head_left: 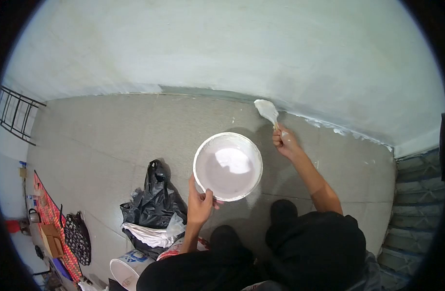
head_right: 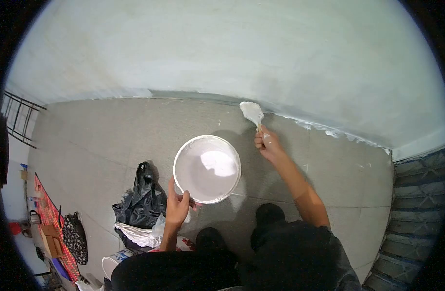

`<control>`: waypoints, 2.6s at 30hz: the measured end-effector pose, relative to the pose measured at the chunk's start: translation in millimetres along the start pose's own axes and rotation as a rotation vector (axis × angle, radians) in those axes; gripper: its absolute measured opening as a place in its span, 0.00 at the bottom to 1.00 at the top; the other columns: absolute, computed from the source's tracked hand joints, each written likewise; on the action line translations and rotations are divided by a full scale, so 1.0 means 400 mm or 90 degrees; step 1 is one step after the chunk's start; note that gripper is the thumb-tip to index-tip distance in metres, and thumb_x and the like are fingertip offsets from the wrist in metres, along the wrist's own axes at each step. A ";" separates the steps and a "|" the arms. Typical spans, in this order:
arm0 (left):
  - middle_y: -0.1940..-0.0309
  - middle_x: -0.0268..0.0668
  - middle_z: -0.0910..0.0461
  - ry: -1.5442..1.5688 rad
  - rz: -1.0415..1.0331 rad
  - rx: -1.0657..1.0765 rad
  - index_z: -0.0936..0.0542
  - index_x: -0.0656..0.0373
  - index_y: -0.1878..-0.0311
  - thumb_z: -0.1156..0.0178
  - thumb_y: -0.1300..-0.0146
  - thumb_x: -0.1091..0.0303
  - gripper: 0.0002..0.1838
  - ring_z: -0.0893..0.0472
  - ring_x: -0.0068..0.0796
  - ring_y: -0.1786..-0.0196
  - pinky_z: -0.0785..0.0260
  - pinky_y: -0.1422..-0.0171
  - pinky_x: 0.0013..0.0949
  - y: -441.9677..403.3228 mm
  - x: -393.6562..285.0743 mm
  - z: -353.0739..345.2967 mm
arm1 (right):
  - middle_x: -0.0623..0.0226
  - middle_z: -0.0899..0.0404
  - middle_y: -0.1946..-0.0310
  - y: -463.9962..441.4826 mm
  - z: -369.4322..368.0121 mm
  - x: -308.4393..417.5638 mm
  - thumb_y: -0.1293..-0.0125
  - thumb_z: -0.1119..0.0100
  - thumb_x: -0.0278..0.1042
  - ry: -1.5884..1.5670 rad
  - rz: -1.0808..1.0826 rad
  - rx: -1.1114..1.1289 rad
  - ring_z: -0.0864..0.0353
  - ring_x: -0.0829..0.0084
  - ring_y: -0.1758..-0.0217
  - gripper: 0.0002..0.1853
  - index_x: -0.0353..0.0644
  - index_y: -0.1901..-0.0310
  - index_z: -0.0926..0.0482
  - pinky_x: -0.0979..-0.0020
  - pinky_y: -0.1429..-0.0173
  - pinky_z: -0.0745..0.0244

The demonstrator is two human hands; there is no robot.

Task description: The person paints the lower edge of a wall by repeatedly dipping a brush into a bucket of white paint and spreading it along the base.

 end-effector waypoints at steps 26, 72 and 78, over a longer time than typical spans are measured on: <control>0.67 0.51 0.23 0.007 -0.016 0.000 0.62 0.62 0.32 0.59 0.35 0.80 0.33 0.19 0.32 0.76 0.29 0.78 0.26 0.003 0.007 0.000 | 0.77 0.43 0.80 0.126 -0.331 0.191 0.31 0.56 0.35 -0.016 0.153 0.025 0.48 0.85 0.82 0.12 0.45 0.73 0.39 0.80 0.80 0.55; 0.63 0.55 0.24 0.003 -0.029 0.032 0.64 0.62 0.32 0.60 0.35 0.79 0.33 0.19 0.34 0.75 0.27 0.77 0.26 0.001 0.016 0.007 | 0.81 0.48 0.84 -0.081 -0.085 0.022 0.33 0.55 0.33 -0.213 0.000 -0.144 0.53 0.86 0.87 0.12 0.47 0.75 0.38 0.80 0.86 0.63; 0.64 0.54 0.24 0.011 -0.025 0.031 0.64 0.61 0.32 0.60 0.35 0.80 0.33 0.19 0.34 0.74 0.28 0.77 0.26 0.000 0.013 0.006 | 0.81 0.48 0.83 0.015 -0.169 0.104 0.31 0.54 0.34 -0.218 0.045 -0.078 0.54 0.87 0.86 0.11 0.46 0.73 0.36 0.80 0.85 0.64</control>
Point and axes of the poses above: each hand's wrist, its own y-axis away from the middle knuckle, its own z-axis out of the back of the hand, x = y × z, the point moved 3 cm from there along -y, towards the middle knuckle
